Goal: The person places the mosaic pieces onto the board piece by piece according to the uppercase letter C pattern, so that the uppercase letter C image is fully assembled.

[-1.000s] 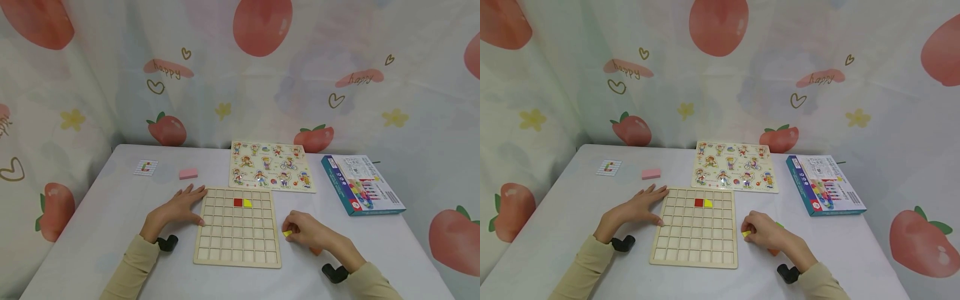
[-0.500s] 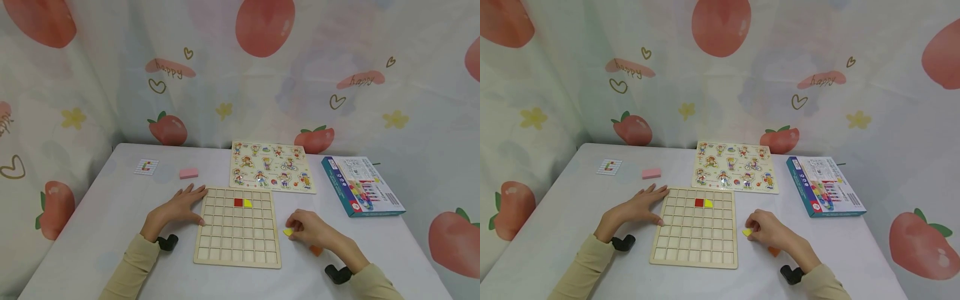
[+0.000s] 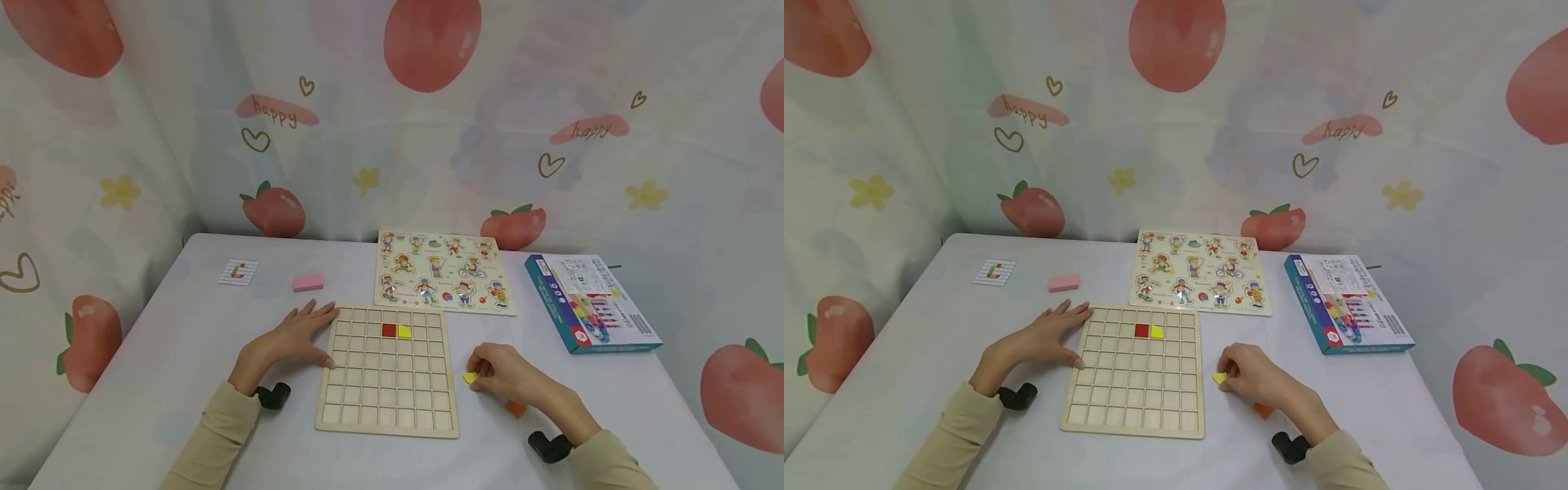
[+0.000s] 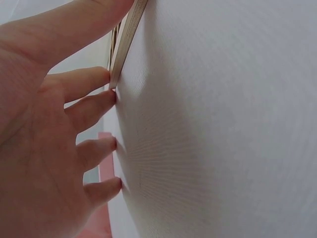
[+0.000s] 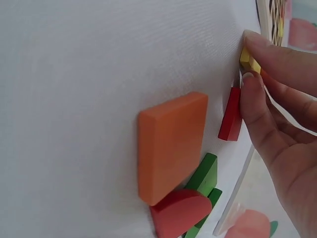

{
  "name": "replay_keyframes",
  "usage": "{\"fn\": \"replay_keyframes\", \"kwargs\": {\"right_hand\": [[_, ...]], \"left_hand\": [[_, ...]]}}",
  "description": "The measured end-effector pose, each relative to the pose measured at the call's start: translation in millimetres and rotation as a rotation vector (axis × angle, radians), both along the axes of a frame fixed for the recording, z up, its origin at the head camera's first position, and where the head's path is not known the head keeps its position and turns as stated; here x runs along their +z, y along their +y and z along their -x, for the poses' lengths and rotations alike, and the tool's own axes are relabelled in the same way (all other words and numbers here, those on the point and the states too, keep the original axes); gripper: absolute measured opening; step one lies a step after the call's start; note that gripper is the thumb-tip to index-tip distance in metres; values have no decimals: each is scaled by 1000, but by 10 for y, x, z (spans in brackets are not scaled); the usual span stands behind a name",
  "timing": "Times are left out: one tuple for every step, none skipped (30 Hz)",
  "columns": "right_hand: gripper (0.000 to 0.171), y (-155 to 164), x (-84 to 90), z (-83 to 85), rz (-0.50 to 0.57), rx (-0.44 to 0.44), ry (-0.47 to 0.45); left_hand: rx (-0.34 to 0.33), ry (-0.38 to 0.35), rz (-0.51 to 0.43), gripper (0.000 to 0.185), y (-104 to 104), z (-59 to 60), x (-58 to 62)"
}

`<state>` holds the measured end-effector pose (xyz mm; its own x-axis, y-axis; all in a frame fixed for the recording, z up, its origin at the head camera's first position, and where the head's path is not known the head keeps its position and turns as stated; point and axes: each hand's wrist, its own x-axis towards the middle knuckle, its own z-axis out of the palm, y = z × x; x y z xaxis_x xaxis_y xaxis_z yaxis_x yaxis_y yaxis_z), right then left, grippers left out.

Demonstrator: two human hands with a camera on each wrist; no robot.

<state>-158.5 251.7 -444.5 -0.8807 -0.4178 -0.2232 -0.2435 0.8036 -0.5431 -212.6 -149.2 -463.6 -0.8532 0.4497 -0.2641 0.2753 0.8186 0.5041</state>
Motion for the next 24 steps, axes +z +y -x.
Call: {"fn": "replay_keyframes", "kwargs": {"right_hand": [[21, 1, 0, 1, 4, 2, -3], [21, 3, -2, 2, 8, 6, -6], [21, 4, -3, 3, 11, 11, -8], [21, 4, -6, 4, 17, 17, -10], [21, 4, -7, 4, 23, 25, -12], [21, 3, -11, 5, 25, 31, -11], [21, -1, -12, 5, 27, 36, -10], [20, -6, -15, 7, 30, 42, -8], [19, -13, -18, 9, 30, 46, -4], [18, -20, -20, 11, 30, 49, -1], [16, -29, -23, 13, 28, 53, 1], [14, -37, -25, 17, 25, 53, -1], [13, -45, -29, 22, 23, 54, -4], [12, -50, -33, 25, 23, 55, -8], [11, -55, -32, 28, 24, 57, -10], [9, -58, -29, 35, 25, 57, -11], [9, -61, -25, 41, 26, 56, -10], [9, -64, -17, 48, 30, 49, -5], [10, -67, -7, 57, 39, 48, 5], [11, -71, 8, 66, 52, 48, 13], [14, -77, 25, 78, 64, 45, 24], [16, -85, 37, 93, 74, 44, 38], [19, -95, 51, 108, 86, 49, 52], [22, -106, 62, 124, 100, 55, 65]], "left_hand": [[1, 0, -3, 103, 0, 0, 0], [2, 0, -4, 103, 1, 1, -2], [2, -2, -5, 103, 1, 1, -3], [3, -4, -7, 103, 1, 1, -4], [3, -5, -8, 103, 1, 1, -6], [4, -6, -8, 103, 1, 1, -8], [4, -6, -8, 103, 2, 0, -8], [4, -7, -6, 103, 2, -1, -8], [5, -8, -5, 103, 3, -1, -8], [5, -7, -6, 103, 3, -2, -6], [6, -6, -6, 103, 4, -4, -5], [6, -6, -8, 103, 4, -6, -3], [5, -6, -10, 103, 6, -8, 0], [5, -7, -11, 103, 6, -9, 1], [5, -7, -13, 103, 7, -11, 2], [3, -7, -13, 103, 6, -13, 2], [2, -7, -13, 103, 6, -12, 2], [2, -8, -13, 103, 6, -12, 1], [2, -8, -10, 103, 5, -10, -2], [4, -9, -6, 103, 3, -8, -3], [4, -9, -4, 103, 3, -6, -4], [5, -7, -3, 103, 1, -4, -5], [7, -6, -3, 104, 0, -1, -5], [10, -7, -3, 104, -1, 1, -4]]}}
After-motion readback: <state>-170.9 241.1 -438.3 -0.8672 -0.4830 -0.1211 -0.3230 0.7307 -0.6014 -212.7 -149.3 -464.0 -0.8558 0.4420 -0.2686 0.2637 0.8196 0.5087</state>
